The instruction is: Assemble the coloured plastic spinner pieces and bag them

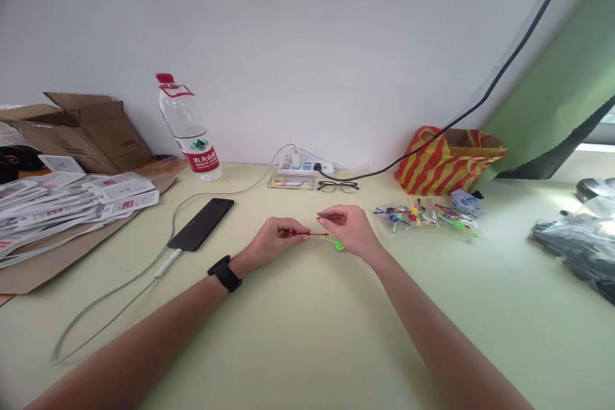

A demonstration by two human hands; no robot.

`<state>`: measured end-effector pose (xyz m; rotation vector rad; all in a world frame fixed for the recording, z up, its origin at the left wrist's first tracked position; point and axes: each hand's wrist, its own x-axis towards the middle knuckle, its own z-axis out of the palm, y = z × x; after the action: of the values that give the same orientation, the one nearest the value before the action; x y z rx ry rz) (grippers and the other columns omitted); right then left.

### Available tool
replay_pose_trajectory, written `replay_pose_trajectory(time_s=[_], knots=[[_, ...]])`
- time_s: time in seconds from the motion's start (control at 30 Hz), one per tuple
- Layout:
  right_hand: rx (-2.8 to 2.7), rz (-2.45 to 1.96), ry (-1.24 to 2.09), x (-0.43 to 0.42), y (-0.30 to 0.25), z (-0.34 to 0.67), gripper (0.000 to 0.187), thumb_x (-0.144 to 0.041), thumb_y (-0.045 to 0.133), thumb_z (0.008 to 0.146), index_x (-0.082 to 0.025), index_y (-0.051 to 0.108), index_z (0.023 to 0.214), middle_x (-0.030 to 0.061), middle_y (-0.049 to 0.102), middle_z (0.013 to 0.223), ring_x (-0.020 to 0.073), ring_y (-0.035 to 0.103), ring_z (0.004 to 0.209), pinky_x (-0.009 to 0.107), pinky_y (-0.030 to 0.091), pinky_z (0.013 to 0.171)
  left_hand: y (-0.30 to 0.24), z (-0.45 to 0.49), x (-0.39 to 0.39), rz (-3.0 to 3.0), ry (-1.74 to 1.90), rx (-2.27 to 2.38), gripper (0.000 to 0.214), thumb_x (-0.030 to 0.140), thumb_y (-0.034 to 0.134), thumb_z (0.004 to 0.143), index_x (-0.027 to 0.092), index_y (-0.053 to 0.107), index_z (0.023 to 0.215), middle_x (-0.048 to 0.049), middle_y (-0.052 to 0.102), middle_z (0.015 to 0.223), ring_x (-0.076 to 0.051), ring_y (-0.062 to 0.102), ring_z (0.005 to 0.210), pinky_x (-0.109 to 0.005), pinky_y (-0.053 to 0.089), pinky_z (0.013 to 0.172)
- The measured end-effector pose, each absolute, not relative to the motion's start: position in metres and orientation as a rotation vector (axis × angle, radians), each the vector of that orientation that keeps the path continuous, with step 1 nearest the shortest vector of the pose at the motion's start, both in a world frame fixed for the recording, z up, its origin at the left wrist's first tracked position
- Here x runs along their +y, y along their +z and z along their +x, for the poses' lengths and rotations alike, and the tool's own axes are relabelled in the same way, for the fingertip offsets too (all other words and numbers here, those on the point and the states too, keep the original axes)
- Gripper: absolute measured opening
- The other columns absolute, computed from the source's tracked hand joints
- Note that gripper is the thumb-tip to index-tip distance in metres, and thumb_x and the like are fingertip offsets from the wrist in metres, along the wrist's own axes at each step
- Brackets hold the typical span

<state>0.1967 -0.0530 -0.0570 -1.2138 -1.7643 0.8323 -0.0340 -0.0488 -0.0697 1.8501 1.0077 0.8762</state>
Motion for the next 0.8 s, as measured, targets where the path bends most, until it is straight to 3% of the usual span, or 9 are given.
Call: replay_pose_trajectory(time_s=[0.1,0.3,0.8], knots=[[-1.641,-1.159,0.972,-0.083,-0.052,0.201,0.028,-0.043,0.074,0.089,-0.023,0.08,0.107,0.0092,0.079,0.11,0.0276,0.075,0.104,0.045,0.062,0.095,-0.068,-0.029,-0.056,1.95,0.906,0.939,0.022,0.041,0.075,0.088,0.022,0.084,0.088,-0.0071,0.078,0.09,-0.019,0.061,0.078,-0.031,0.044,0.066],[-1.658,-1.079,0.947,-0.108,-0.057,0.203,0.028,-0.045,0.069,0.094,-0.026,0.08,0.112,0.0092,0.076,0.112,0.0273,0.072,0.107,0.048,0.061,0.1,-0.064,-0.02,-0.069,2.132,0.985,0.862,0.016,0.036,0.071,0.094,0.025,0.081,0.092,-0.0055,0.076,0.089,-0.02,0.065,0.083,-0.032,0.048,0.073],[-1.792,-1.08,0.679,-0.116,-0.058,0.199,0.021,-0.031,0.057,0.101,-0.028,0.078,0.104,0.0072,0.077,0.107,0.0274,0.071,0.101,0.047,0.057,0.092,-0.068,-0.019,-0.07,2.267,0.999,0.804,0.014,0.033,0.069,0.097,0.024,0.078,0.092,-0.0061,0.076,0.092,-0.02,0.067,0.088,-0.031,0.051,0.075]])
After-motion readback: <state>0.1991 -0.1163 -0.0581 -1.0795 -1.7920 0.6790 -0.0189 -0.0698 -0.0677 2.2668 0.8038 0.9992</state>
